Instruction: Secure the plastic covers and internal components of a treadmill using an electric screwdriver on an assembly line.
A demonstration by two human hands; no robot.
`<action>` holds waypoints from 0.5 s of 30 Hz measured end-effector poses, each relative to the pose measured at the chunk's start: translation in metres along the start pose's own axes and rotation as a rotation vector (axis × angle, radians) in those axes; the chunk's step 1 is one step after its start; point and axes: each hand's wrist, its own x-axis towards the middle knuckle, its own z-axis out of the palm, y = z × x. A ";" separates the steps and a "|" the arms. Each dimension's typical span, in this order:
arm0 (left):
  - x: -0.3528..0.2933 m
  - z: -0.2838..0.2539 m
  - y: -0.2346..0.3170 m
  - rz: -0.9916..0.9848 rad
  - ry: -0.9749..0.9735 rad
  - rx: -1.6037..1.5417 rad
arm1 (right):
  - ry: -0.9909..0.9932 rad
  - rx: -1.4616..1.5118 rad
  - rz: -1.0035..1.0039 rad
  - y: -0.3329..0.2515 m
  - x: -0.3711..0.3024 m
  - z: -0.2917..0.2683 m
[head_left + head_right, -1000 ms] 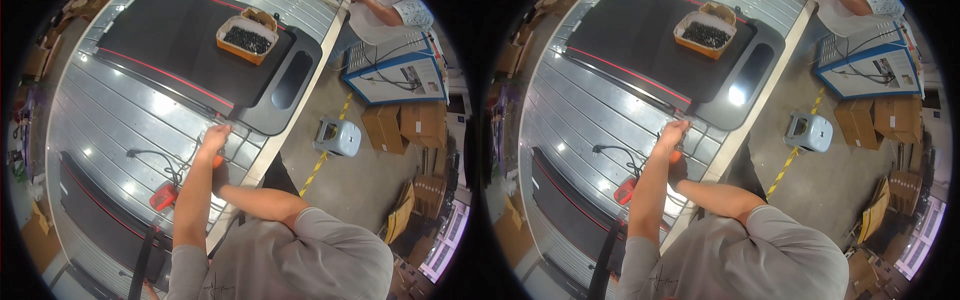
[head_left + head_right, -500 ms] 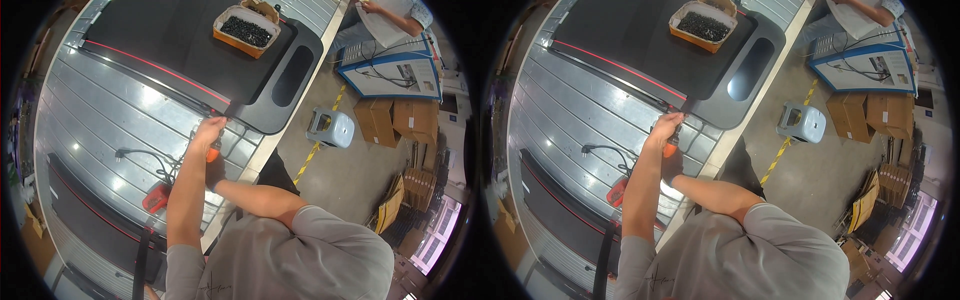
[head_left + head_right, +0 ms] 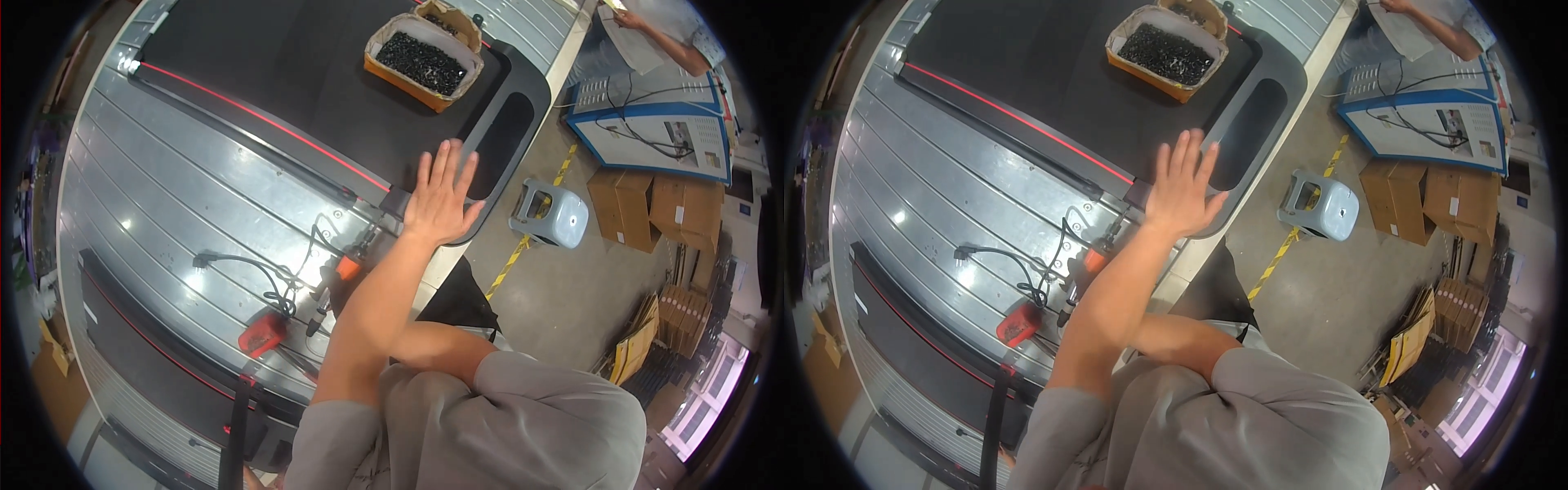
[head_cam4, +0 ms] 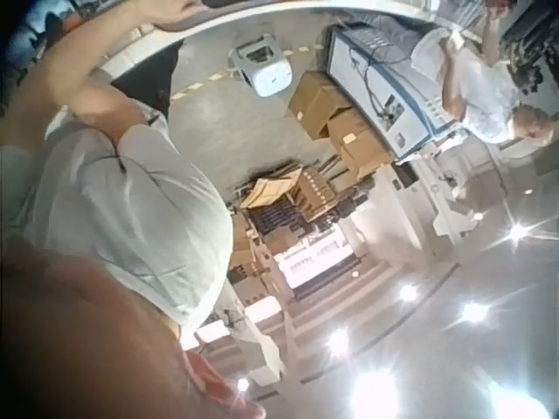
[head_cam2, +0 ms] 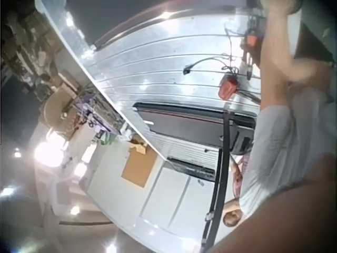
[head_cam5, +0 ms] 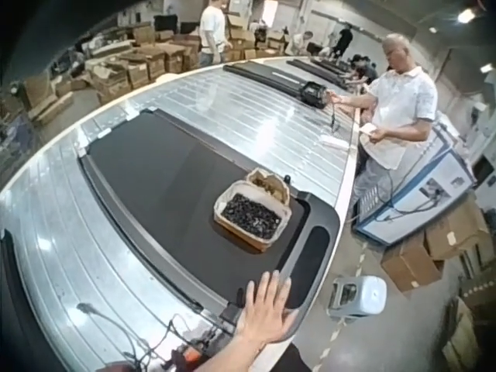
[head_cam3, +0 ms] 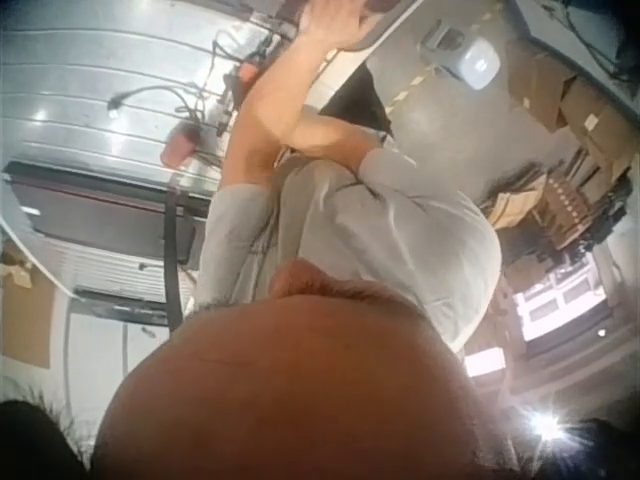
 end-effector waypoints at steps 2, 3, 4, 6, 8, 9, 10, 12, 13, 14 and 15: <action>-0.016 0.014 -0.003 0.078 -0.169 0.060 | -0.077 0.059 0.066 0.021 -0.010 0.001; -0.012 0.017 -0.002 0.072 -0.148 0.013 | -0.117 0.080 0.074 0.025 -0.002 -0.004; -0.009 0.020 -0.002 0.065 -0.128 -0.032 | -0.159 0.100 0.083 0.029 0.006 -0.008; -0.005 0.021 -0.006 0.065 -0.123 -0.061 | -0.235 0.149 0.120 0.049 0.011 -0.015; -0.005 0.019 -0.011 0.032 -0.184 0.008 | -0.305 0.207 0.173 0.080 0.006 -0.018; -0.004 0.018 -0.013 0.035 -0.184 0.006 | -0.343 0.232 0.196 0.094 0.004 -0.022; -0.003 0.018 -0.014 0.036 -0.184 0.002 | -0.381 0.257 0.218 0.107 0.003 -0.024; 0.000 0.015 -0.015 0.041 -0.125 -0.082 | -0.460 0.309 0.253 0.130 0.002 -0.028; 0.003 0.013 -0.014 0.052 -0.122 -0.084 | -0.498 0.334 0.264 0.140 0.002 -0.030; 0.007 0.009 -0.012 0.042 -0.108 -0.144 | -0.535 0.359 0.269 0.146 0.004 -0.033; 0.010 0.004 -0.011 0.033 -0.096 -0.198 | -0.578 0.385 0.272 0.147 0.005 -0.031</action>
